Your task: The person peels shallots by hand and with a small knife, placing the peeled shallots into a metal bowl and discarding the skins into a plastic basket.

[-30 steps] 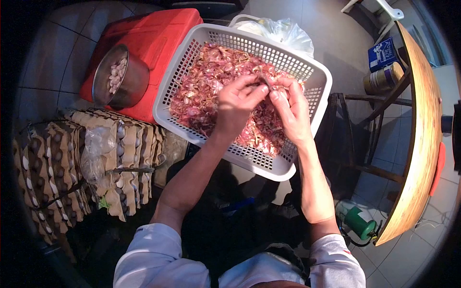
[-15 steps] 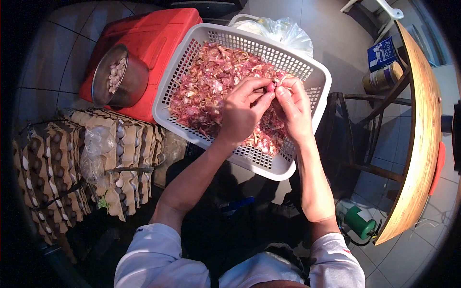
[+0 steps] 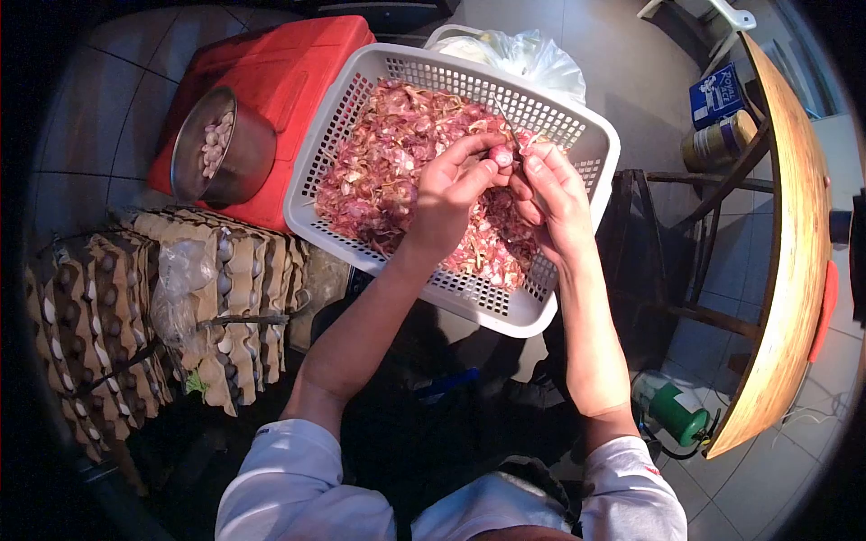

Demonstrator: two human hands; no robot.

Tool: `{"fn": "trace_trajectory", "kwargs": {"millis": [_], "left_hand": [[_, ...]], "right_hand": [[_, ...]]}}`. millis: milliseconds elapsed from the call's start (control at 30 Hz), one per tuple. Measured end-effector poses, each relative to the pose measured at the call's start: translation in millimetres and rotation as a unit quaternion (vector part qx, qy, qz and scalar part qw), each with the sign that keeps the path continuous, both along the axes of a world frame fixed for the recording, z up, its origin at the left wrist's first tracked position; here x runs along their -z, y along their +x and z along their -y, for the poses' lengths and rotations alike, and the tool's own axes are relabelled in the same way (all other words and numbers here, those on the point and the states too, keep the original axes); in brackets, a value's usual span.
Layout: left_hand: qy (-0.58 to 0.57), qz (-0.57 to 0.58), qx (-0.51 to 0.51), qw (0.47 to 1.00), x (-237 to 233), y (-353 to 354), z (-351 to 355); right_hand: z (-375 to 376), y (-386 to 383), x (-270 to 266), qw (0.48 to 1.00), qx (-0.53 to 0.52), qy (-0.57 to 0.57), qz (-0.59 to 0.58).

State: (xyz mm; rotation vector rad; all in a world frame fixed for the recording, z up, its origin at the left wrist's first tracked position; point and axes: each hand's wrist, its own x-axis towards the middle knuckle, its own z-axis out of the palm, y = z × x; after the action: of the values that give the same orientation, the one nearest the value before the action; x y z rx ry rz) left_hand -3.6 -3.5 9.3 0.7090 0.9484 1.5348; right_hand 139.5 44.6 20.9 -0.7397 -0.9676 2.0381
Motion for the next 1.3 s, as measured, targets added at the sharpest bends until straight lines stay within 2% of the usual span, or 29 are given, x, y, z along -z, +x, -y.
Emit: {"fn": "trace_trajectory", "kwargs": {"millis": [100,200,533,700,800,933,1000,1033,1067,1167,1200,1300], "left_hand": [[0.009,0.083,0.028,0.996,2,-3,0],[0.019,0.104,0.031,0.994,2,-3,0],[-0.019,0.126,0.034,0.991,2,-4,0],[-0.036,0.119,0.048,0.991,7,-7,-2],[-0.029,0.151,0.057,0.986,5,-8,-2],[-0.013,0.121,0.075,0.99,15,-13,-2],[-0.006,0.063,0.068,0.996,15,-13,-2],[-0.016,0.079,0.065,0.995,13,-13,-2],[-0.027,0.094,0.062,0.993,11,-13,-2],[-0.025,0.117,0.073,0.99,16,-16,-3],[-0.019,0.12,0.08,0.989,18,-17,-3],[-0.046,0.103,0.044,0.993,19,-15,-2]], "right_hand": [[1,-2,-1,1.0,-0.002,0.006,0.004],[2,-4,0,1.0,0.007,0.004,0.002],[3,-4,-1,0.999,0.041,-0.011,-0.008],[2,-1,-1,0.999,0.025,-0.019,-0.01],[2,-2,-1,0.999,0.037,-0.019,-0.006],[-1,3,-2,0.998,0.057,-0.023,-0.025],[-3,3,-1,0.996,0.07,0.016,0.057],[-4,3,1,0.991,0.077,0.036,0.098],[-5,3,15,0.99,0.087,0.069,0.089],[0,4,6,0.971,0.045,0.154,0.179],[3,1,8,0.97,0.047,0.168,0.168],[6,-1,0,0.939,0.027,0.266,0.217]]}}
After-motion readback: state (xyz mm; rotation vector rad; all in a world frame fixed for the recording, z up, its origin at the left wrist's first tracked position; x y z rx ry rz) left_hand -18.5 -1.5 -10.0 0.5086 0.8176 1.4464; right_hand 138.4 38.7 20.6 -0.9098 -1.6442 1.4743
